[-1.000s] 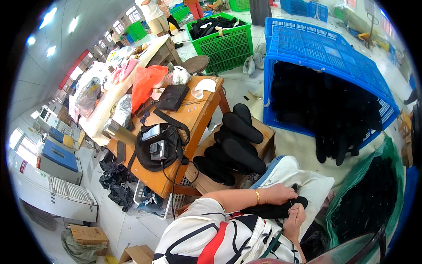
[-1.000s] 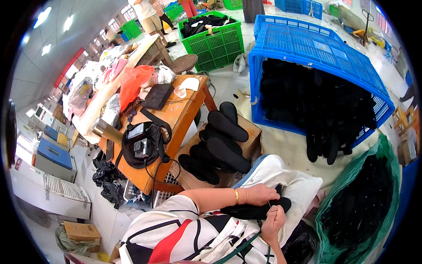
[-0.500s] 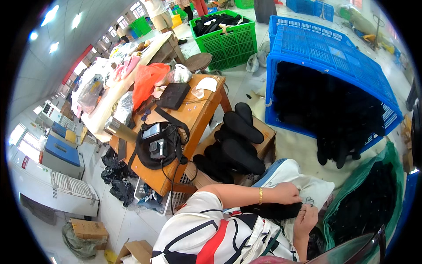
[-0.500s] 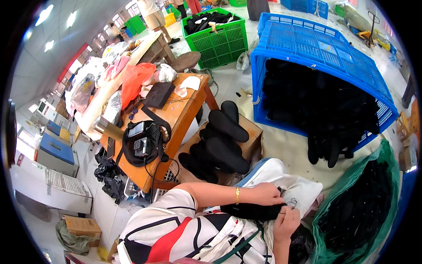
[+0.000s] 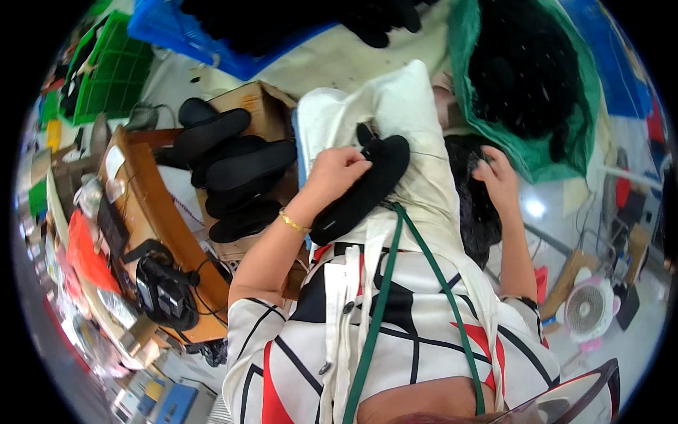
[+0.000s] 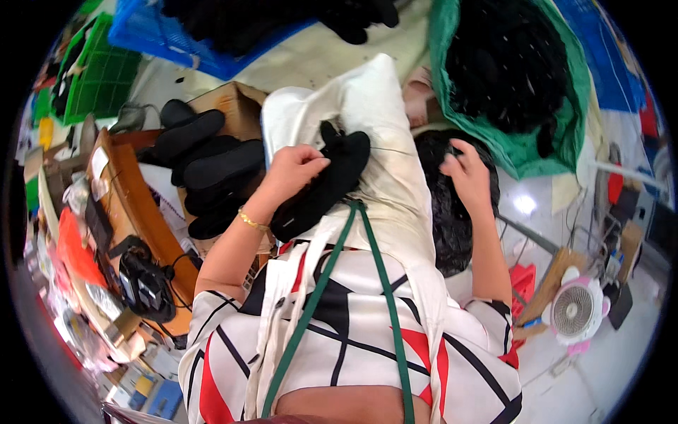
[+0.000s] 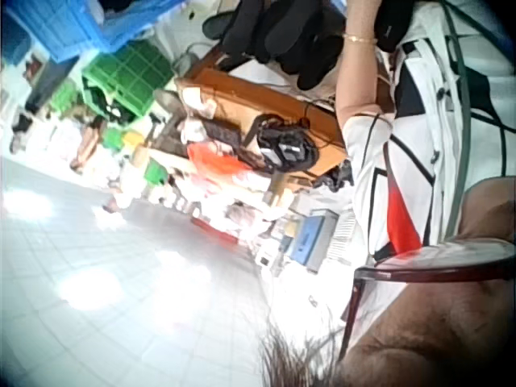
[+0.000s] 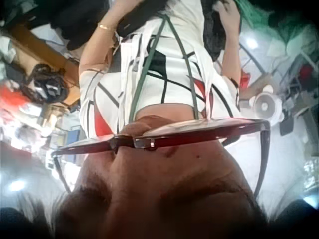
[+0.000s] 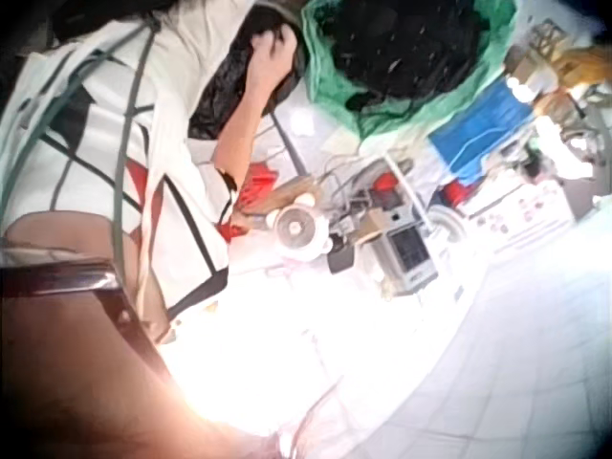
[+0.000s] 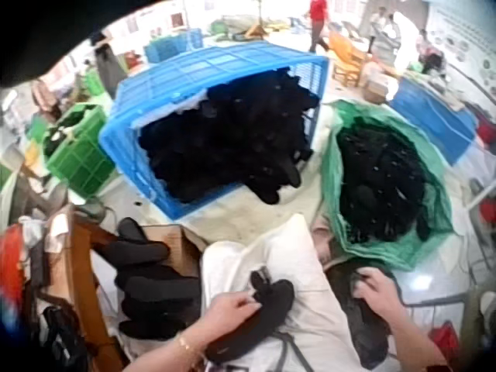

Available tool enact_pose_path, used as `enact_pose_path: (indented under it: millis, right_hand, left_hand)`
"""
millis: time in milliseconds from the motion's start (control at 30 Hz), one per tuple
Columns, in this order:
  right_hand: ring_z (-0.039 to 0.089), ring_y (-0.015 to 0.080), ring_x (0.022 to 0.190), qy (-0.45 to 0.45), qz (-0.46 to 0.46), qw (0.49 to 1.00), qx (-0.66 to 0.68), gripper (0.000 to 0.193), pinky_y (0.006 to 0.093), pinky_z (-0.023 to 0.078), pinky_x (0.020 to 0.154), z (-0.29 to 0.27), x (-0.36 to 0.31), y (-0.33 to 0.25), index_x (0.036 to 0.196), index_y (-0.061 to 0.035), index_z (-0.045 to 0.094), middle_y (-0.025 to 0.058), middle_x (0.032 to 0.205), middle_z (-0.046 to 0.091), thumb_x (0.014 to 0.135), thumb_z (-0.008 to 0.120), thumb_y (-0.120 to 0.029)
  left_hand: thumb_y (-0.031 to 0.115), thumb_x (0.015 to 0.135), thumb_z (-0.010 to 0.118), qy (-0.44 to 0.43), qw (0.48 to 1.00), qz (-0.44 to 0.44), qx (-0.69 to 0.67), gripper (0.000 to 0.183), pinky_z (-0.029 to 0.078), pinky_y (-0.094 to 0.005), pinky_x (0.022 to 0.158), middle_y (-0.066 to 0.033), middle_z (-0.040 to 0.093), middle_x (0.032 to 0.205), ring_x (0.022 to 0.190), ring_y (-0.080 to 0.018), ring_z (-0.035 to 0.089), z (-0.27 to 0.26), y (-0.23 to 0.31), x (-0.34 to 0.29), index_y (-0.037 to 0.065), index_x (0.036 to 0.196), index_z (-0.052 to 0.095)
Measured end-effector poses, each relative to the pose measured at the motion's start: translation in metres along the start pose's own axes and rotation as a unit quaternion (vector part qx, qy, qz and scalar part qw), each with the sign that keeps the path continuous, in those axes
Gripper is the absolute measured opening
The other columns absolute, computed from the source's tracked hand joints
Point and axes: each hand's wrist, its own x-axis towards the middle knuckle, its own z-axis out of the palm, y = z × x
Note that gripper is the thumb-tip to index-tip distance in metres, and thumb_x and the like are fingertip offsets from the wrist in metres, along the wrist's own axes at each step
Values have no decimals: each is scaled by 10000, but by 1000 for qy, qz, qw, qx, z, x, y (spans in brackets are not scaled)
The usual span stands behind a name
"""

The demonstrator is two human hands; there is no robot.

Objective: The person sits on the floor and sews black shoes by hand using a needle and thread. They pick up shoes from a blue crate, stitch the edges, and place the finished shoes into a green bag. The process is repeated for multiple shoes.

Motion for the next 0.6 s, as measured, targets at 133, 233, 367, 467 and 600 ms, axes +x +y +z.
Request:
enact_pose_path:
  millis: [133,233,367,467,600]
  right_hand:
    - [657,113,860,-118,-7,983,142,111,253,528,764,54,-7,-36,1013,-9,627,33,895,661,918,641,-65]
    - [647,195,790,-109,-241,962,-64,93,314,506,666,95,-5,-70,903,-29,640,79,854,625,856,677,-100]
    - [612,276,748,-88,-386,899,-190,76,357,490,617,126,10,-85,851,-72,640,82,788,576,814,687,-118]
    - [608,279,743,-98,-406,882,-217,64,373,482,607,137,18,-84,827,-96,633,75,776,568,801,688,-115]
    - [604,291,749,-128,-400,882,-214,66,414,484,634,140,22,-86,801,-86,596,80,775,560,790,657,-108]
  left_hand:
    - [175,868,701,5,1000,5,4,189,479,-284,598,-74,664,697,623,-132,598,1,6,0,-13,883,691]
    - [176,858,697,16,1000,17,15,186,488,-316,606,-116,668,709,616,-186,617,1,5,-3,-7,886,686]
    - [157,883,694,7,999,22,44,184,479,-273,614,-72,663,725,641,-104,573,-2,12,-4,-24,908,676]
    - [151,896,677,-1,997,63,35,183,480,-282,615,-62,647,729,650,-109,565,-2,13,-1,-29,917,654]
    - [142,931,635,9,993,115,-27,144,462,-254,586,-2,611,744,636,-91,531,0,-10,14,-2,934,640]
